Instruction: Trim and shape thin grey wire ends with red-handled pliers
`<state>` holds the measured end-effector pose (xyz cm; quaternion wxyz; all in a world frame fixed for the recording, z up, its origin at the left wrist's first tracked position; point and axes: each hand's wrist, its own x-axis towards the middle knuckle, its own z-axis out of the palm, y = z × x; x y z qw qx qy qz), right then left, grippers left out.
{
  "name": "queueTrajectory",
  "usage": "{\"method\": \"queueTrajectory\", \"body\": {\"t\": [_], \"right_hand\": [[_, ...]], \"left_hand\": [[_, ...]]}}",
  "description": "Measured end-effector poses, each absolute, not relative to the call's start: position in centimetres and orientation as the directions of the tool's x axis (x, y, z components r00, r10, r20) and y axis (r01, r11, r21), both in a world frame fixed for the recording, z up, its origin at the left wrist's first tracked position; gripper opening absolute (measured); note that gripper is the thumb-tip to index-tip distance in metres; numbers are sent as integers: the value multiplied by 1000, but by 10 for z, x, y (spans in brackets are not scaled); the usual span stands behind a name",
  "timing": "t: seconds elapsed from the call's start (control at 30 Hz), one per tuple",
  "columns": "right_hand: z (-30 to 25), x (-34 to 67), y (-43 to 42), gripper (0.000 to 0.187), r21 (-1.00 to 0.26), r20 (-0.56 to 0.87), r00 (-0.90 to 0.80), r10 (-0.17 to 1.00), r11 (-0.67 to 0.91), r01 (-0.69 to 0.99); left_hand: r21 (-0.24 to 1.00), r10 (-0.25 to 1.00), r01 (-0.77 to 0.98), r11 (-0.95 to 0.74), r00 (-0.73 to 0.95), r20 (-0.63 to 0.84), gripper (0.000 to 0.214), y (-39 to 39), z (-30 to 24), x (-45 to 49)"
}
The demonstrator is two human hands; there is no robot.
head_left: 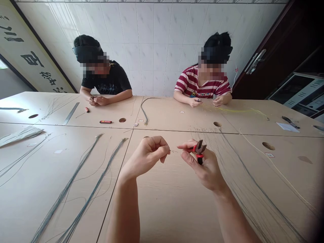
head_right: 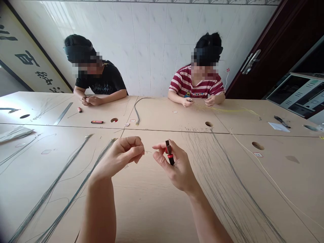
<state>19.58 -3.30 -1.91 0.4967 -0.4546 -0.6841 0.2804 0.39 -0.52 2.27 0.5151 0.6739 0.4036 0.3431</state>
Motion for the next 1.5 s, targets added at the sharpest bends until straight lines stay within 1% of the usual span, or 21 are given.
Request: {"method": "queueTrajectory", "body": {"t": [0.13, 0.23, 0.37, 0.47, 0.53, 0.63, 0.73, 0.8, 0.97, 1.17, 1.33, 1.5], "right_hand": [[-17, 193, -35, 14, -863, 380, -127, 916, 400, 308], [-17, 192, -34, 19, -872, 362, -145, 921, 389, 298], [-17, 189, -33, 23, -891, 340, -160, 927, 371, 262], [-17, 183, -34, 25, -915, 316, -172, 933, 347, 203], [-18, 179, -34, 26, -937, 291, -151, 945, 313, 158], [-21, 173, -35, 29, -964, 239, -69, 969, 245, 100], [-23, 170, -35, 31, -977, 197, -6, 980, 197, 82], [-24, 170, -36, 31, -975, 202, 13, 979, 200, 98], [-20, 171, -39, 28, -944, 279, 67, 958, 261, 201], [-18, 176, -41, 21, -884, 400, 139, 906, 342, 320], [-18, 182, -37, 20, -859, 438, 165, 884, 357, 367], [-20, 187, -33, 21, -855, 434, 194, 880, 334, 397]], "left_hand": [[968, 885, 192, -164, 462, 58, 17, -6, 24, 6], [973, 870, 160, -167, 488, 69, 17, -6, 23, 7], [986, 857, 94, -134, 510, 68, 16, -6, 21, 9], [994, 869, 55, -98, 492, 58, 17, -6, 19, 12], [996, 886, 25, -84, 458, 64, 17, -7, 19, 16], [995, 915, -20, -93, 394, 93, 18, -7, 19, 22], [995, 935, -19, -101, 339, 101, 19, -7, 19, 27], [995, 946, 2, -100, 311, 95, 18, -7, 19, 30], [988, 961, 97, -116, 262, 87, 16, -6, 16, 32], [966, 950, 224, -132, 305, 59, 14, -6, 16, 31], [966, 924, 227, -126, 381, 31, 13, -8, 18, 31], [981, 915, 161, -103, 402, 30, 13, -8, 19, 28]]}}
